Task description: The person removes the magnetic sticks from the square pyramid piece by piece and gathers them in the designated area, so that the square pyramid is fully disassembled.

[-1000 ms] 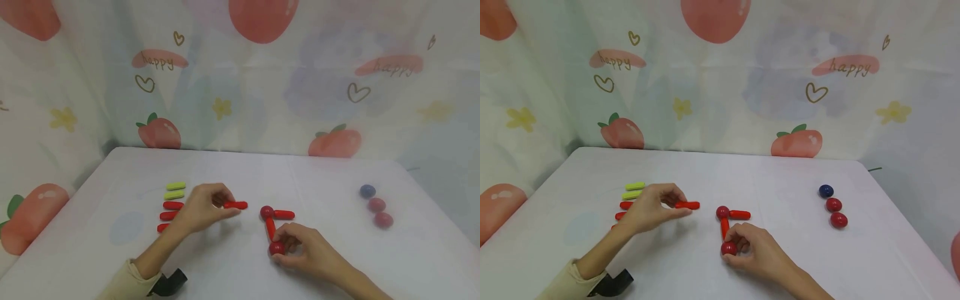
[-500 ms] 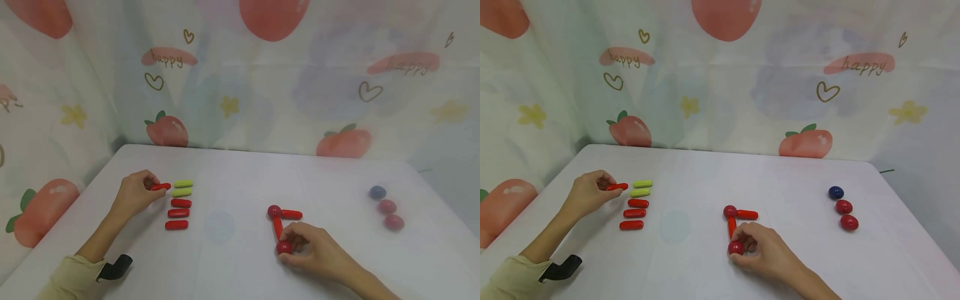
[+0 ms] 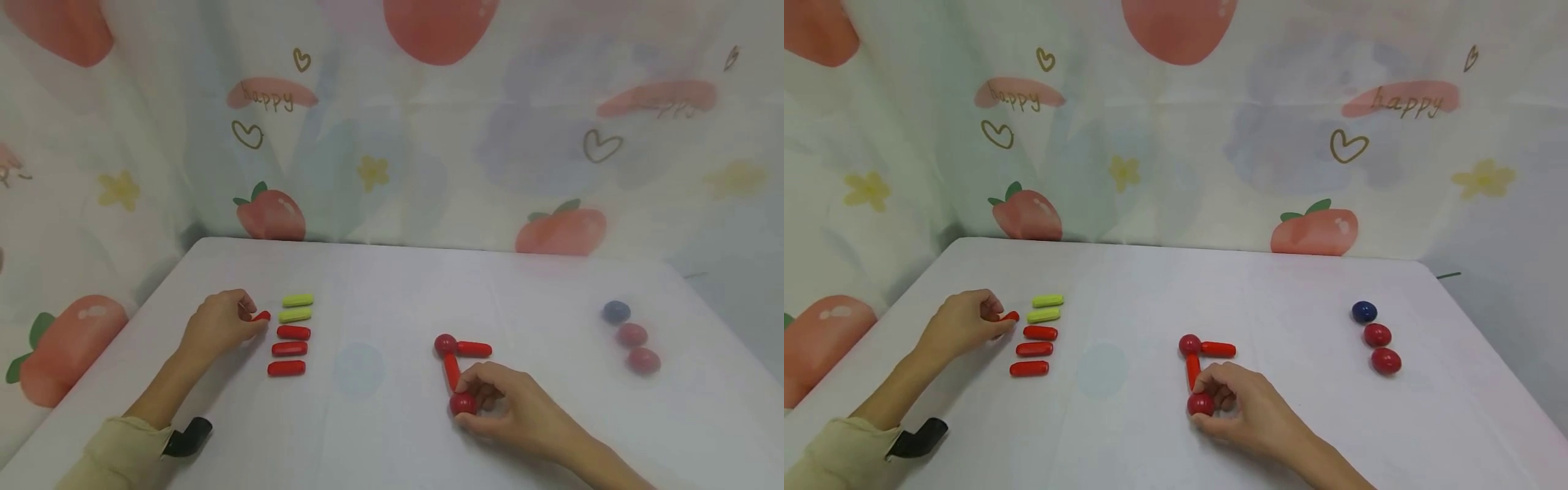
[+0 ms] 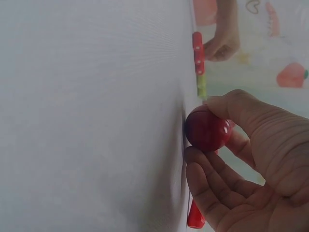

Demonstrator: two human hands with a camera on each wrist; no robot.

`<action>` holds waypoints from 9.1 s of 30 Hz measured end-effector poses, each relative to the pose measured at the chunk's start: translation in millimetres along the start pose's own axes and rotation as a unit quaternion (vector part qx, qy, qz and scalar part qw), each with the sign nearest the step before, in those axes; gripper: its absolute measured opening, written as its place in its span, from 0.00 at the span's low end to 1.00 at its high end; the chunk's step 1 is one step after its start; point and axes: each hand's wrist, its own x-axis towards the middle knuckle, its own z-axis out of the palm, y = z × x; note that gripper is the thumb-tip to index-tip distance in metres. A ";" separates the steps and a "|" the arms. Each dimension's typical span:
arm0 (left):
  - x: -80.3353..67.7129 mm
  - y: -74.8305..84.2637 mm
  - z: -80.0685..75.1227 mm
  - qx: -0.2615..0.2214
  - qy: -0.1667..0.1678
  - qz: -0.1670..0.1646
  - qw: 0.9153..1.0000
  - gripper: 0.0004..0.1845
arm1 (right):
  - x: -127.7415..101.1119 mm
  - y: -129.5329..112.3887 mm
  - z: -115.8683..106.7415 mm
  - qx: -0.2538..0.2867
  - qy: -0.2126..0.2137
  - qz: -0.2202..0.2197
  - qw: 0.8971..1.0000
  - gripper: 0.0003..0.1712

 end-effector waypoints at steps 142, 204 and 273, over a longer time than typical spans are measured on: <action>-43.2 172.4 97.8 -0.214 -0.235 0.369 0.873 0.10 | -6.2 3.8 -7.3 -0.046 0.002 -0.051 0.998 0.15; -54.7 0.4 6.8 0.029 -0.011 -0.026 0.999 0.18 | -7.2 6.3 -7.8 -0.046 -0.012 -0.035 0.998 0.16; -52.6 176.7 104.6 -0.245 -0.103 0.261 0.928 0.09 | -6.9 10.7 -22.3 -0.006 0.049 -0.082 0.995 0.26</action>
